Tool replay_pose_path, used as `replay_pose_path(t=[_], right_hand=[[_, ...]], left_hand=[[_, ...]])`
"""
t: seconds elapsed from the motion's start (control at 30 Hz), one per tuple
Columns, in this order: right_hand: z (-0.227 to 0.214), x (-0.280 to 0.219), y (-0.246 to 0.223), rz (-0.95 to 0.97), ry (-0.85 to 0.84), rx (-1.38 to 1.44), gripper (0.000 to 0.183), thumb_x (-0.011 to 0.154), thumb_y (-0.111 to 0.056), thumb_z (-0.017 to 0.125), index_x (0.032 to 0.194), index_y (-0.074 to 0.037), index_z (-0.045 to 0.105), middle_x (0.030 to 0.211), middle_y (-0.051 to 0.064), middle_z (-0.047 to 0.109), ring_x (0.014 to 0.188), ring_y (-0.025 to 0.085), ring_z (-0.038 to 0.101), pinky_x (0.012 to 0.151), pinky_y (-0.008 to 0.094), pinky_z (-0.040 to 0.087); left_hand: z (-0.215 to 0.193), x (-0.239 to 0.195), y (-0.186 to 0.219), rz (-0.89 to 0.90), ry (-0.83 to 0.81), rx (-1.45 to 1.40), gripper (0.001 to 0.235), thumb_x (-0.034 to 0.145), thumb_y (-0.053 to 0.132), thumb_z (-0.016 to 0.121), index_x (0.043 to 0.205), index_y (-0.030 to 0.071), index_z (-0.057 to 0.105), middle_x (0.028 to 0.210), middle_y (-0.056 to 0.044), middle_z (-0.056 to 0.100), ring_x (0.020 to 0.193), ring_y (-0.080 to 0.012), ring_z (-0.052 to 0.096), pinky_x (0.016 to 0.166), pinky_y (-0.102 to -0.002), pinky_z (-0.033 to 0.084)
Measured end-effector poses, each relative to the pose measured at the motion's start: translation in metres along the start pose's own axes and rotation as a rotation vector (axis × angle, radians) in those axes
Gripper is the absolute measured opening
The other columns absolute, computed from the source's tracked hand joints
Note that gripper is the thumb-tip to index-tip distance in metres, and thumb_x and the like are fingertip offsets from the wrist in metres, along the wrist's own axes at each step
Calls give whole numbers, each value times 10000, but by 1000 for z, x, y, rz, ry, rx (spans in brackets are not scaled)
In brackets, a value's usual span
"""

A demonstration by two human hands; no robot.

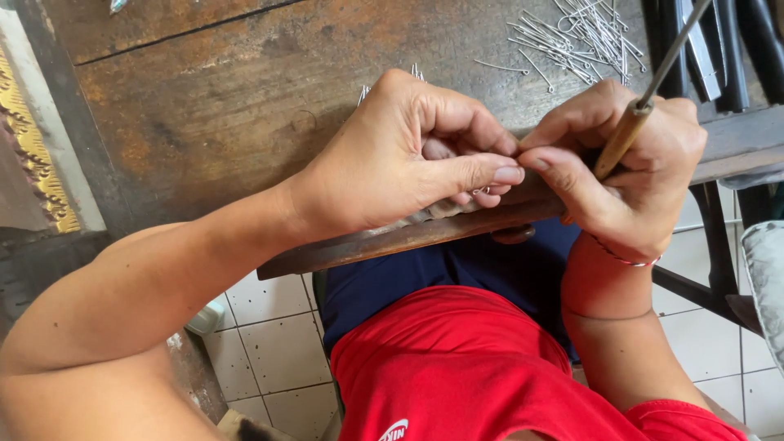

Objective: The person uses a wooden-handled tool to bend small metal wires into looped shapes on a wooden workbench. They repeatedly pick up individual wires, bend them, and place the finished pieces into a growing pile on the table.

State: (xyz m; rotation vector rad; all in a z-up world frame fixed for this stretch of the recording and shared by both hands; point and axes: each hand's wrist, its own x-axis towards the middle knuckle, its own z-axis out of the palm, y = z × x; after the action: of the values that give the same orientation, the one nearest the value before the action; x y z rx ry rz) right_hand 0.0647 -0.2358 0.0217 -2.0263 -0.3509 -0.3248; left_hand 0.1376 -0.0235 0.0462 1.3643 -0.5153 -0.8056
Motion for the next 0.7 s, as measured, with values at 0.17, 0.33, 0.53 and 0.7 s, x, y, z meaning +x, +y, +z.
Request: replay_pose_path(t=[0.17,0.33,0.53,0.7], right_hand=[[0,0,4,-12,23,-20,164,972,-78,729,888,57,692,825,151,692,641,187,605,609,269,400],[-1,6,1,-23,-53,-37,151,968,-85,739,881,27,688,805,114,689,619,152,602,603,259,423],[-1,6,3,-53,-57,-66,130,984,-77,734,907,26,715,880,127,727,679,194,664,632,272,449],[-1,9,-2,-40,-68,-93,142,989,-110,712,914,11,712,857,108,719,662,179,639,630,274,425]], left_hand=[[-1,-2,6,-90,4,-76,159,898,143,751,975,5,733,837,-113,788,727,-114,766,629,-185,637],[-7,-2,9,73,-29,173,45,950,74,740,938,35,721,798,-45,735,732,-85,752,626,-151,605],[-9,0,9,71,-8,265,31,941,110,765,931,96,739,773,-3,725,683,-50,744,492,-142,531],[-10,-1,10,64,-1,187,37,940,90,767,945,53,764,786,-20,737,706,-31,640,608,-157,529]])
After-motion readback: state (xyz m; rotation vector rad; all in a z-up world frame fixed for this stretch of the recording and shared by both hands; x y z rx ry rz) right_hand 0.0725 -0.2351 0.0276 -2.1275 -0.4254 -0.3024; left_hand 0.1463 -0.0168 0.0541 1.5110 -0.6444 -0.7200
